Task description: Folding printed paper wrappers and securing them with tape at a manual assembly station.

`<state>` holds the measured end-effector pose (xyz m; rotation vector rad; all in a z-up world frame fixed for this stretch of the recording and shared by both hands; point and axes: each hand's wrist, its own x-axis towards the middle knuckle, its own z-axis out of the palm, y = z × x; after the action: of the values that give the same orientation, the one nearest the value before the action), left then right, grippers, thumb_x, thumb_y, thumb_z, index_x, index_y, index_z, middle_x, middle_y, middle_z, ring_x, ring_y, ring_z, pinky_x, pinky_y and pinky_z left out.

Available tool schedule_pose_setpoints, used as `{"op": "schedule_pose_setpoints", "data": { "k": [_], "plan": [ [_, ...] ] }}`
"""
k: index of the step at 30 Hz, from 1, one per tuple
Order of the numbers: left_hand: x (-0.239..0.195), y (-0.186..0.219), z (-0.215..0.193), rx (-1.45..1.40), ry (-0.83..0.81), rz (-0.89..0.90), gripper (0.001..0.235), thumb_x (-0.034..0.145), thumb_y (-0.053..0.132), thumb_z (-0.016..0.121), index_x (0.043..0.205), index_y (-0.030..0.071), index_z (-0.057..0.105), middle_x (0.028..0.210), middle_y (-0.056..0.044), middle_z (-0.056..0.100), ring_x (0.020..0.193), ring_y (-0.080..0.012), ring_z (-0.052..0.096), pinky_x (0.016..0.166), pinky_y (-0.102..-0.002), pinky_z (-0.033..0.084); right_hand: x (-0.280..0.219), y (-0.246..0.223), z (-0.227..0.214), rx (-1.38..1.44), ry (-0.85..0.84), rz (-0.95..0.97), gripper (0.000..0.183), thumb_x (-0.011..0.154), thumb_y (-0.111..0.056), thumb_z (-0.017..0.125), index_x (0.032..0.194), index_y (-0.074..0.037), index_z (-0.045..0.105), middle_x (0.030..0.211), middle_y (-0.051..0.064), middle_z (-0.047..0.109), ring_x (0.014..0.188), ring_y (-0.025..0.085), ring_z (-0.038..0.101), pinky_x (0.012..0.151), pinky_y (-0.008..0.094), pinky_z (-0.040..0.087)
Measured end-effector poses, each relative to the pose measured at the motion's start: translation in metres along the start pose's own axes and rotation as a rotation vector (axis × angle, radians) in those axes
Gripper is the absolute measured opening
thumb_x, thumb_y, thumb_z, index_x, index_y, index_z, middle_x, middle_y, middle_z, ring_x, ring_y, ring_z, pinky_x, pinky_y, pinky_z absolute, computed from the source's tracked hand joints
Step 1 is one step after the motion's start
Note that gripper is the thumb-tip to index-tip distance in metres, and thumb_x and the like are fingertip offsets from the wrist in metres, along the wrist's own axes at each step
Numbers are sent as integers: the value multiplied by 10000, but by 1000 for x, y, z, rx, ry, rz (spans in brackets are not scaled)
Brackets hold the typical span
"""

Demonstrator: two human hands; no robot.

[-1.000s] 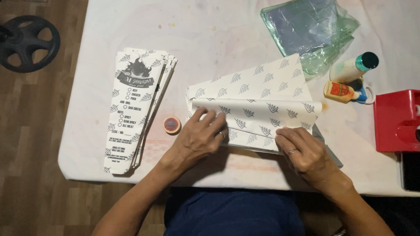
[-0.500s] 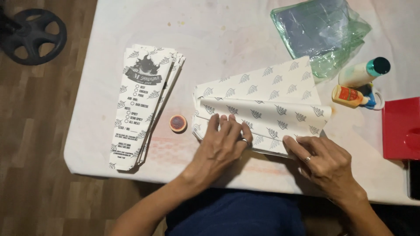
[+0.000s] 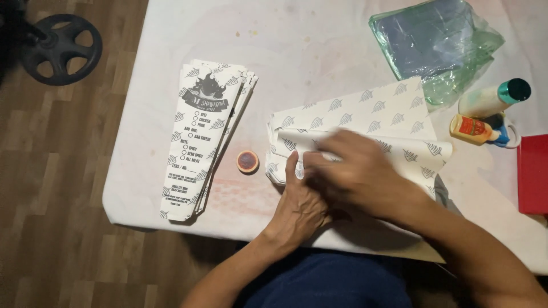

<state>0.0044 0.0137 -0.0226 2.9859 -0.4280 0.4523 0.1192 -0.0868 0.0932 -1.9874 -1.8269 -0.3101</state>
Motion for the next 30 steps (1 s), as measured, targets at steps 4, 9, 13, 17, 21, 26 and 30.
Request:
{"op": "schedule_pose_setpoints", "data": {
  "k": [4,9,13,17,21,26,30],
  "plan": [
    [4,1,-1,-4,-39,25,342,960,513,592,878,213,735,757,-39,635,986,-309,634,1157,-813,147,57,-16,109,52,-185,-202,259,886,-124,706,1089,-37,570,1074,158,602,906,321,584,731,459,478],
    [9,-6,-5,6,-163,74,355,955,518,575,1018,207,733,952,-114,673,1111,-373,598,1151,-826,115,64,-21,120,6,-229,-115,122,923,-79,592,956,24,648,932,253,602,827,434,668,671,514,563],
    [8,-2,-5,-22,-222,72,383,953,520,567,1089,203,732,1050,-152,691,1173,-405,580,1148,-833,99,37,-8,54,162,-122,-69,130,997,-65,558,1088,22,591,1002,255,597,940,453,631,763,505,543],
    [8,-4,-18,-67,-210,31,504,917,586,514,1275,252,631,1224,-244,601,1273,-495,500,1123,-825,137,-1,13,-16,5,-156,61,249,1019,-158,482,1156,-51,659,1116,152,630,1038,380,612,840,440,540],
    [9,-5,-26,-78,-139,-21,641,915,660,431,1488,372,406,1293,-266,496,1315,-518,451,1113,-790,191,-33,39,5,78,-80,160,226,956,-15,600,1122,-38,752,1110,157,725,1025,353,674,836,404,577],
    [10,-5,-26,-112,-123,-32,570,905,625,465,1407,356,466,1220,-246,535,1282,-512,479,1108,-782,208,2,57,49,271,95,32,160,985,-94,684,1124,-67,758,1104,120,743,945,316,685,814,401,583],
    [10,-3,-21,-159,-166,-78,537,898,612,542,1397,422,492,1064,-70,586,1095,-320,520,1120,-758,214,30,55,78,355,123,-28,107,935,-41,733,1035,-64,761,1026,106,737,894,297,684,781,377,590]
  ]
}}
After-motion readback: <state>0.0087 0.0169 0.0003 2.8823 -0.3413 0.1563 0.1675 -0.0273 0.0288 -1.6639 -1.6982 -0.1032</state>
